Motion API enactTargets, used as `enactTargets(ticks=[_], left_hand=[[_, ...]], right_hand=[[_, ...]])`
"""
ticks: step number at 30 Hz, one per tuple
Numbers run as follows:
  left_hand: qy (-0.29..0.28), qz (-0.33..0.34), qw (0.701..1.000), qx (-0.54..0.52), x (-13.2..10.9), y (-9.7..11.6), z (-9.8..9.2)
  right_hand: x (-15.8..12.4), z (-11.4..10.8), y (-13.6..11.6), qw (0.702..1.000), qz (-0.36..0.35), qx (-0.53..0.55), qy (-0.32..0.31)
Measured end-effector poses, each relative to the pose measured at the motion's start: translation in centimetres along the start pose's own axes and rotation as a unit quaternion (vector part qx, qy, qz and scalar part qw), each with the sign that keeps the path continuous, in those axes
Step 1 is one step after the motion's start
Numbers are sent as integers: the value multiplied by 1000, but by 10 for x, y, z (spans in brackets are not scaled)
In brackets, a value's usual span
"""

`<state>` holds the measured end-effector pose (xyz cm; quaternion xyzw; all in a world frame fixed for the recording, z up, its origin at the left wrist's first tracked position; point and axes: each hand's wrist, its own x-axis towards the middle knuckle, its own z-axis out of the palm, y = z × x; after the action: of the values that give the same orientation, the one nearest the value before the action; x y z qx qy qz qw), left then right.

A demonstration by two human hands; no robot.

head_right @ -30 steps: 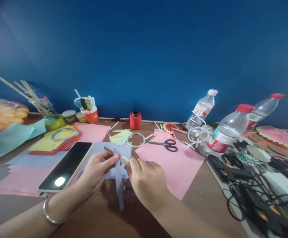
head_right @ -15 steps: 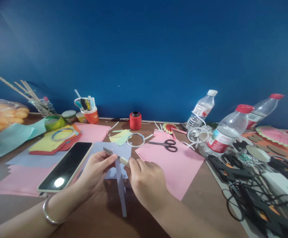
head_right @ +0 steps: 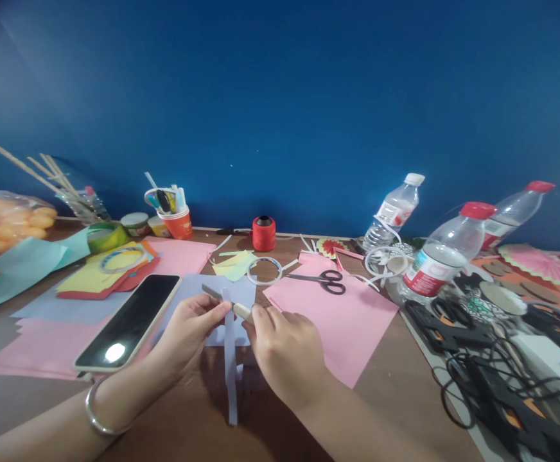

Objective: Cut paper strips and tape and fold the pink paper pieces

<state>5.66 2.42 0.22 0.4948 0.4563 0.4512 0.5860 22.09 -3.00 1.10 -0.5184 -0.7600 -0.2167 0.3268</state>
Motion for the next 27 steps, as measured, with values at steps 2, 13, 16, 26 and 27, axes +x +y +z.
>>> enactTargets(ticks=[2,13,16,26,27], left_hand=[[0,1,1000,1,0,1,0],[-36,-8,996,-83,-3,6,2],[-22,-8,995,-95,-2,6,3],[-28,-9,997,-73,-1,11,5],[-30,-9,997,-66,-1,10,5]], right_hand=[[-1,0,0,1000,0,-2,0],[-1,1,-1,1000,-3,-3,-3],[-1,0,-1,1000,-3,0,-7],[-1,0,1,1000,3,-5,-5],[-1,0,1,1000,3,-5,-5]])
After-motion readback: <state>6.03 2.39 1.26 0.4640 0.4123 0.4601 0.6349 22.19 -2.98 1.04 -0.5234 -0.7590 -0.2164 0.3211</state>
